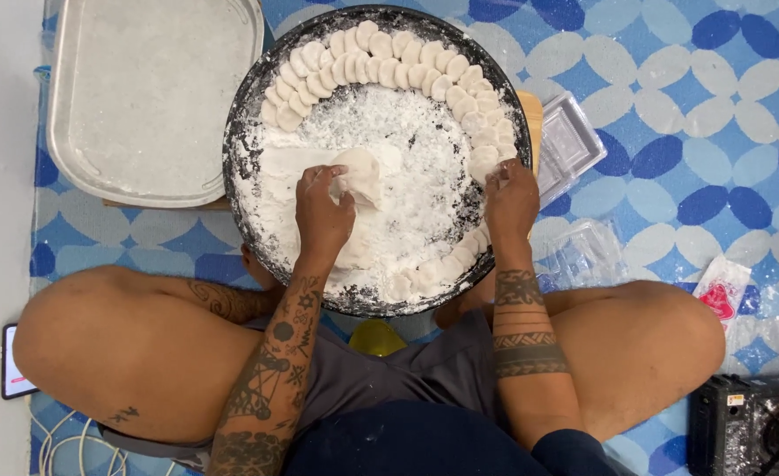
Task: A person sitting on the floor is preparing dough balls by pinching small portions from a larger mass, rolling them in flour, and arranging them in a circular pattern in a large tray.
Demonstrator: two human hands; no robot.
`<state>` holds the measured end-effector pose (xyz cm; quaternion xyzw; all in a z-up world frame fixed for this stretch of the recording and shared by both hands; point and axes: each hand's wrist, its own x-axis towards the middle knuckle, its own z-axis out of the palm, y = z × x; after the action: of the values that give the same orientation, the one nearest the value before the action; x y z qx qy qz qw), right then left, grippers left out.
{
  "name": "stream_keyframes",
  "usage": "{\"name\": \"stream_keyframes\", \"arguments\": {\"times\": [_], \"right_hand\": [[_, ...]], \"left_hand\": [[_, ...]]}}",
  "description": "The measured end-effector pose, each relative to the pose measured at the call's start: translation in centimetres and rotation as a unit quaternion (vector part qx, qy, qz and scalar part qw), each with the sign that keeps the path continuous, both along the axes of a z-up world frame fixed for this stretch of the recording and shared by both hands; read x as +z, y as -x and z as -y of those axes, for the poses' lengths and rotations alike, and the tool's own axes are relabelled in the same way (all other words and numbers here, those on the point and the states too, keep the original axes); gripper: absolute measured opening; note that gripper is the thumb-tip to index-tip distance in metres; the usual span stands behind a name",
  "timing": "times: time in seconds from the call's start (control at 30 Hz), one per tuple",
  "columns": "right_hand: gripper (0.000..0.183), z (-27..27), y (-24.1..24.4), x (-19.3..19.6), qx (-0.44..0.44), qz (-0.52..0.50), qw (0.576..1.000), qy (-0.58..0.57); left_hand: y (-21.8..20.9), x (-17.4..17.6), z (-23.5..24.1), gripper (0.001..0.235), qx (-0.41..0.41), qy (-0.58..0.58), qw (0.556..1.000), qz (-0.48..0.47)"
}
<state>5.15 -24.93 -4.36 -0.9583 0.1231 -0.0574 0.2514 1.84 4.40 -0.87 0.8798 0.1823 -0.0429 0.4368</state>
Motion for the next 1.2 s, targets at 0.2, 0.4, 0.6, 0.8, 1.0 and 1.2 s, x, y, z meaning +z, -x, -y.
{"name": "stream_keyframes", "arguments": {"times": [0.2, 0.4, 0.6, 0.8, 1.0, 1.2], "right_hand": [[0.028, -7.2, 0.9, 5.0, 0.013, -0.087, 0.989, -0.121], [0.058, -14.2, 3.5, 2.1, 0.243, -0.193, 0.948, -0.067], [0.048, -15.5, 3.0, 1.5, 0.247, -0.106, 0.961, -0.069], [0.028, -15.4, 2.3, -2.0, 0.262, 0.061, 0.961, -0.068], [0.027, -15.5, 2.1, -3.1, 0.286, 0.098, 0.949, -0.089], [0.023, -15.7, 1.9, -4.3, 0.263, 0.013, 0.959, -0.107]], "left_hand": [[-0.6, -0.9, 0.1, 0.035, -0.047, -0.050, 0.997, 0.024], [-1.4, -3.2, -0.8, 0.033, -0.063, -0.068, 0.996, 0.012], [-1.5, -4.2, -1.6, 0.033, -0.058, -0.055, 0.997, -0.010], [-0.7, -2.8, -2.0, 0.055, -0.103, -0.055, 0.993, 0.030], [-0.3, -4.0, -1.1, 0.059, -0.167, -0.202, 0.961, 0.086], [-0.6, -5.7, -1.0, 0.041, -0.136, -0.229, 0.961, 0.076]]}}
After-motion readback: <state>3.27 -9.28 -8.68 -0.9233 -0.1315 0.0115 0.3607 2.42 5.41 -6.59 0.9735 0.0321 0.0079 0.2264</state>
